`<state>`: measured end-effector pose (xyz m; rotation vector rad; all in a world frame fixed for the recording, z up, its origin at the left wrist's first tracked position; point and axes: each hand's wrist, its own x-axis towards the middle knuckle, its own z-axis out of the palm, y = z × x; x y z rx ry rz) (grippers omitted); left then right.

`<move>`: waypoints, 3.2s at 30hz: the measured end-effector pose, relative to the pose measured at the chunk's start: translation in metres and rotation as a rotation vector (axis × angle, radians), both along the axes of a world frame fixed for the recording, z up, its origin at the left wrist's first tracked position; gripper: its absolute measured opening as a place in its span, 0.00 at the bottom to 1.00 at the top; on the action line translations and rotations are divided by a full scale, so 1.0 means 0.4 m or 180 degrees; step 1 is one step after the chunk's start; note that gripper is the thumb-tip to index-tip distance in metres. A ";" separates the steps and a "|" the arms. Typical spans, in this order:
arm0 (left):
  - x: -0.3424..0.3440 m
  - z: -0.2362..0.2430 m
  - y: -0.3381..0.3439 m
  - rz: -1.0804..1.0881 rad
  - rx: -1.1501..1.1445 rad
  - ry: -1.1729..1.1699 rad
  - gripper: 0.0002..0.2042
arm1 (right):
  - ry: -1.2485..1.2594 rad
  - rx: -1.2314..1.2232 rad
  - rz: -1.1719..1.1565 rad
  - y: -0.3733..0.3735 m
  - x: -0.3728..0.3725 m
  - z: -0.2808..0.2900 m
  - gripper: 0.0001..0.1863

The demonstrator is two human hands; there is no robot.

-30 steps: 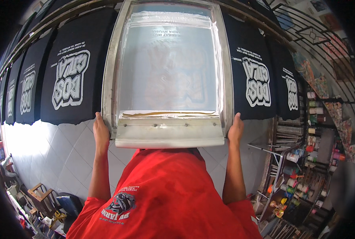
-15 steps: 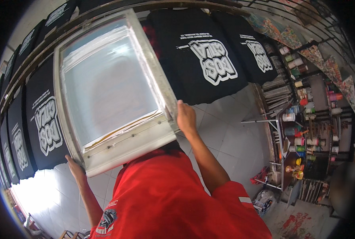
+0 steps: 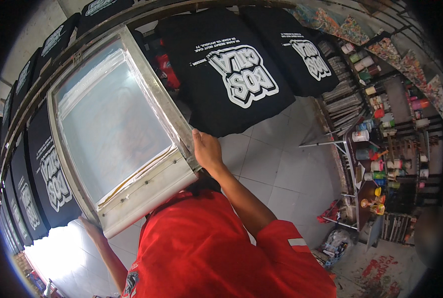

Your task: The person performs screen printing on black t-shirts by using a squeegee to spread white ink through a mesh screen onto multiple shirts arranged in a row.

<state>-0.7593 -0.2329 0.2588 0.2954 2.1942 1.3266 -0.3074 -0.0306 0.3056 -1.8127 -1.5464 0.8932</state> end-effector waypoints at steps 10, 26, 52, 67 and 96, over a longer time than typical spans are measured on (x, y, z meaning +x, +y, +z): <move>0.056 0.013 -0.025 0.0003 0.0089 -0.0449 0.39 | -0.0455 0.0382 0.0409 0.024 0.061 -0.053 0.30; 0.003 0.069 0.050 -0.0019 0.0018 0.0224 0.37 | 0.0383 0.0513 -0.0580 -0.072 0.029 0.033 0.32; -0.039 0.112 0.228 -0.1121 0.0487 0.0028 0.37 | 0.0193 0.1146 -0.1572 -0.278 0.083 0.180 0.34; -0.026 0.134 0.198 -0.0577 0.0517 -0.0037 0.44 | 0.0438 0.0872 -0.1374 -0.196 0.086 0.168 0.34; 0.022 0.170 0.210 -0.0861 0.0603 -0.0289 0.37 | 0.0624 0.0826 -0.1411 -0.206 0.092 0.230 0.34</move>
